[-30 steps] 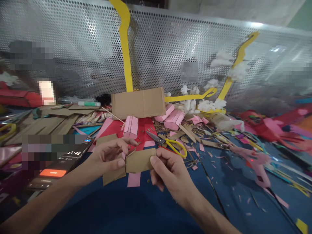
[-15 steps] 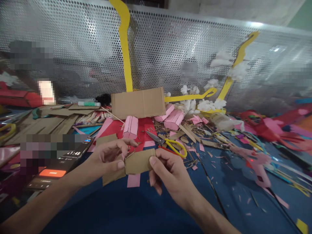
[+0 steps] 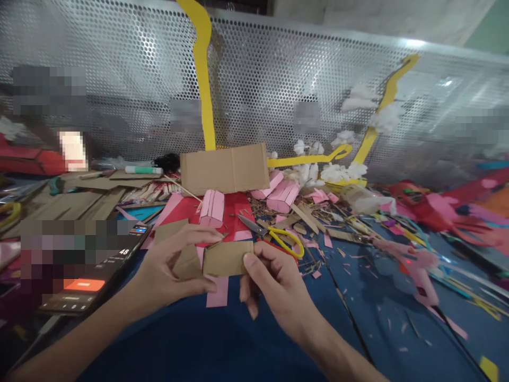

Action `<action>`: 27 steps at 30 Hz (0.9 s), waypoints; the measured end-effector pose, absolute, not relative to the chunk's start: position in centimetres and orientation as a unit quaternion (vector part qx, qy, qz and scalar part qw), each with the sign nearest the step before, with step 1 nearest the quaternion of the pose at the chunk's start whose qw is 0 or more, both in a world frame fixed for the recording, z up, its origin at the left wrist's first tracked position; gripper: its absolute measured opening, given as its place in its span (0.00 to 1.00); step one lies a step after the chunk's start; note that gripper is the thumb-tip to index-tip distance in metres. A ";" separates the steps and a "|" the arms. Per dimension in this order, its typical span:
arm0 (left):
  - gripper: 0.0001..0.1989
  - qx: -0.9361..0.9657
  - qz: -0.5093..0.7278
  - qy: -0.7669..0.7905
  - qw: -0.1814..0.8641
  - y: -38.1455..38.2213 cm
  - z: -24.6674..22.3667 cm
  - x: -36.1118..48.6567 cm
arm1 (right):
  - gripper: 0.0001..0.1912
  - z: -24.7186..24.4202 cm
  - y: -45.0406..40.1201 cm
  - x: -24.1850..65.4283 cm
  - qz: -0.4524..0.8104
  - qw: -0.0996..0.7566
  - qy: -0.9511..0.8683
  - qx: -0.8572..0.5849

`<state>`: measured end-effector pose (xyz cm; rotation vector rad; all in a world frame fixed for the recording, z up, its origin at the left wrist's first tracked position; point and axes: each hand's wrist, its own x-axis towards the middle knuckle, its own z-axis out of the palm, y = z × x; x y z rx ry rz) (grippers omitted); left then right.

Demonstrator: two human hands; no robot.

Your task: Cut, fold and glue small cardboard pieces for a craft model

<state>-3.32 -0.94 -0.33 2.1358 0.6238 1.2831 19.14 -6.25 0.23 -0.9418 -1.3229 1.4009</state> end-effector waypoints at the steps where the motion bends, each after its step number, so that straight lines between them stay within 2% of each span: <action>1: 0.29 0.805 0.490 0.228 0.246 -0.9 -0.3 -3.3 | 0.16 0.2 -6.2 19.1 0.573 0.478 -0.544 -0.384; 4: 0.26 0.815 0.509 0.217 0.170 -0.9 -0.2 -3.3 | 0.15 0.2 -6.3 19.1 0.569 0.476 -0.551 -0.382; 7: 0.27 0.819 0.513 0.217 0.137 -0.9 -0.2 -3.5 | 0.16 0.2 -6.4 19.1 0.558 0.476 -0.557 -0.390; 20: 0.26 0.809 0.514 0.258 0.126 -1.1 -0.4 -3.6 | 0.19 1.1 -6.6 18.8 0.512 0.471 -0.573 -0.432; 27: 0.26 0.813 0.514 0.247 0.114 -1.2 -0.2 -3.6 | 0.17 0.2 -6.3 19.1 0.561 0.461 -0.552 -0.411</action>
